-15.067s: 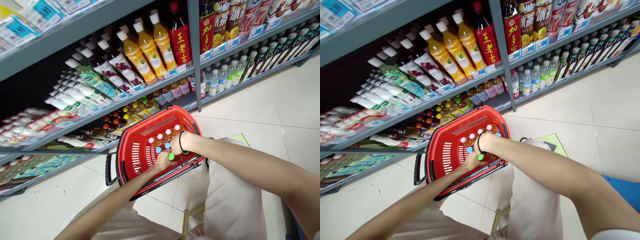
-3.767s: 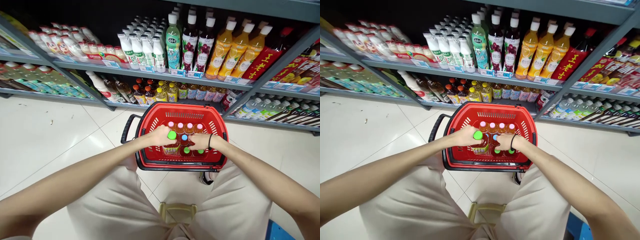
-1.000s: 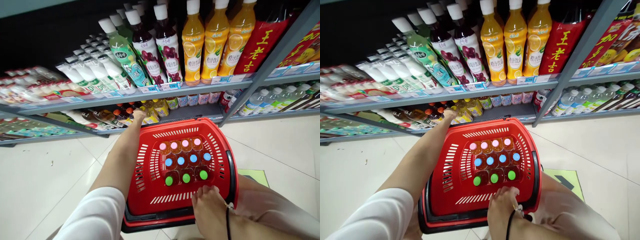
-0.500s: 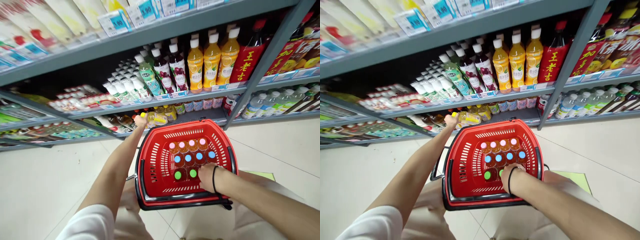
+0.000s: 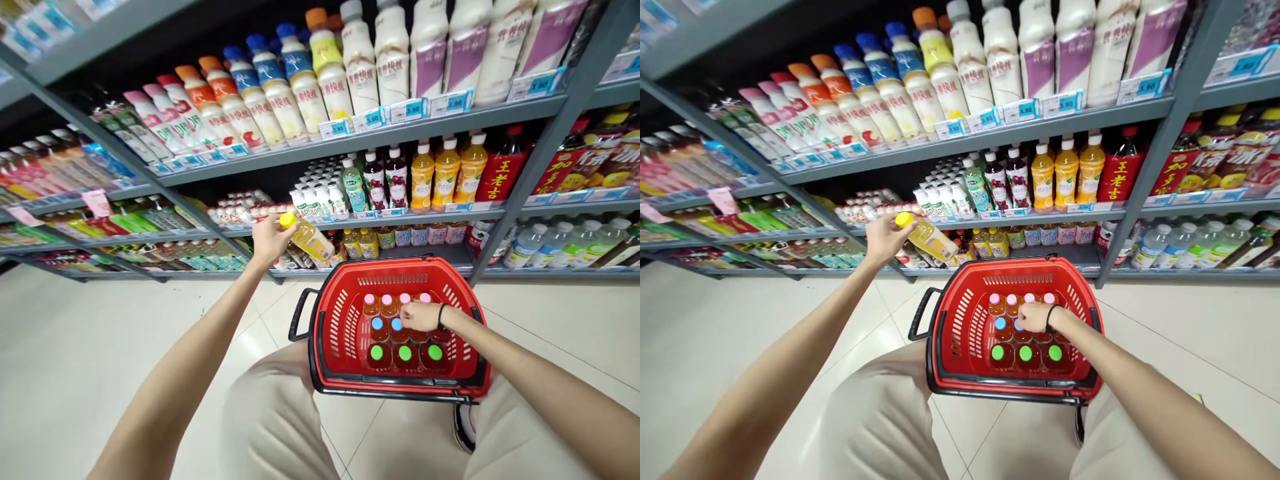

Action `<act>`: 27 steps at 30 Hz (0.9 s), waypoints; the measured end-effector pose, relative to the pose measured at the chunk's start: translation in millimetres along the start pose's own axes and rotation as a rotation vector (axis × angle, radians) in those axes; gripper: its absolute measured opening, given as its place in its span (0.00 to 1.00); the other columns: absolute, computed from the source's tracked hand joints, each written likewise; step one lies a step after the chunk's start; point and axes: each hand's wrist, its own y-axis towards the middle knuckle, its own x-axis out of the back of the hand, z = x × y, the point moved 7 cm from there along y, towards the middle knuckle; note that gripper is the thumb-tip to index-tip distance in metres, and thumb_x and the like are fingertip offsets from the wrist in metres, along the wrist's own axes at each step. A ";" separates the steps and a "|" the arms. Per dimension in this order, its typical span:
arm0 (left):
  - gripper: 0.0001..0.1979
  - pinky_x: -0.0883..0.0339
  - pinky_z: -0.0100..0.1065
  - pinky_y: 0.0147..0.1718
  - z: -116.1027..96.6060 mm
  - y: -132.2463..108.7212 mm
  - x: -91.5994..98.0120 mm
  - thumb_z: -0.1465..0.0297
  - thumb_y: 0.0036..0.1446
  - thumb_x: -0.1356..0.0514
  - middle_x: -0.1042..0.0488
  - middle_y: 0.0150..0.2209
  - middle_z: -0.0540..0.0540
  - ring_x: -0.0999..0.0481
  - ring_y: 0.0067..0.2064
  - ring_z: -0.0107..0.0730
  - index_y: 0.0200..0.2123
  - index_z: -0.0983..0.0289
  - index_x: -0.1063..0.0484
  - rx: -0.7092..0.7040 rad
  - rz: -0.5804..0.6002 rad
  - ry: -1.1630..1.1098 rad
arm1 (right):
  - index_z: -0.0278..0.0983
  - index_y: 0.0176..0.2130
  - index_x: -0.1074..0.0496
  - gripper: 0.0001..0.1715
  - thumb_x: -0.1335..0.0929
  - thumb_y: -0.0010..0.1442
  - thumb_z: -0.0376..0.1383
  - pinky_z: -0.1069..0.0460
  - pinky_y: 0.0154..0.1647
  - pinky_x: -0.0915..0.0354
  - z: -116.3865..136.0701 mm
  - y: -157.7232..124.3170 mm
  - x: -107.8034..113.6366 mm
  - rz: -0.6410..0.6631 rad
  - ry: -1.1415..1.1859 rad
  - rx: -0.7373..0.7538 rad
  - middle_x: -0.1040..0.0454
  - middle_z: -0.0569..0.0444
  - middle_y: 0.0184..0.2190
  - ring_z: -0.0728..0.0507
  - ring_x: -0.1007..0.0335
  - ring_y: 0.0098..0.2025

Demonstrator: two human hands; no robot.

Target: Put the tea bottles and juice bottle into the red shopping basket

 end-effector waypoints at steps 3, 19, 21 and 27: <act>0.29 0.24 0.34 0.36 -29.0 -17.5 7.9 0.52 0.53 0.31 0.18 0.39 0.61 0.18 0.38 0.43 0.47 0.70 0.21 0.075 0.049 -0.447 | 0.30 0.54 0.33 0.22 0.47 0.78 0.40 0.55 0.37 0.25 -4.5 20.2 -6.5 0.031 0.281 -0.040 0.21 0.39 0.45 0.47 0.20 0.35; 0.35 0.21 0.38 0.44 -109.8 -134.3 -72.6 0.51 0.41 0.20 0.16 0.42 0.62 0.16 0.41 0.45 0.48 0.66 0.18 0.336 0.472 -1.120 | 0.33 0.67 0.34 0.46 0.50 0.74 0.61 0.44 0.64 0.30 39.2 8.0 -17.4 0.149 1.360 0.059 0.21 0.41 0.54 0.40 0.20 0.53; 0.33 0.21 0.41 0.49 -110.8 -140.0 -74.5 0.50 0.45 0.21 0.17 0.46 0.63 0.16 0.47 0.48 0.48 0.65 0.18 0.308 0.476 -1.153 | 0.34 0.67 0.33 0.47 0.51 0.74 0.62 0.42 0.64 0.29 37.3 10.3 -17.9 0.073 1.352 0.072 0.20 0.41 0.53 0.39 0.20 0.54; 0.36 0.25 0.45 0.59 -124.7 -153.7 -76.4 0.49 0.60 0.29 0.24 0.62 0.64 0.25 0.64 0.53 0.65 0.60 0.27 0.183 0.513 -1.307 | 0.31 0.61 0.30 0.59 0.35 0.57 0.76 0.40 0.64 0.28 31.2 13.4 -8.8 -0.105 1.240 0.171 0.22 0.36 0.55 0.34 0.22 0.58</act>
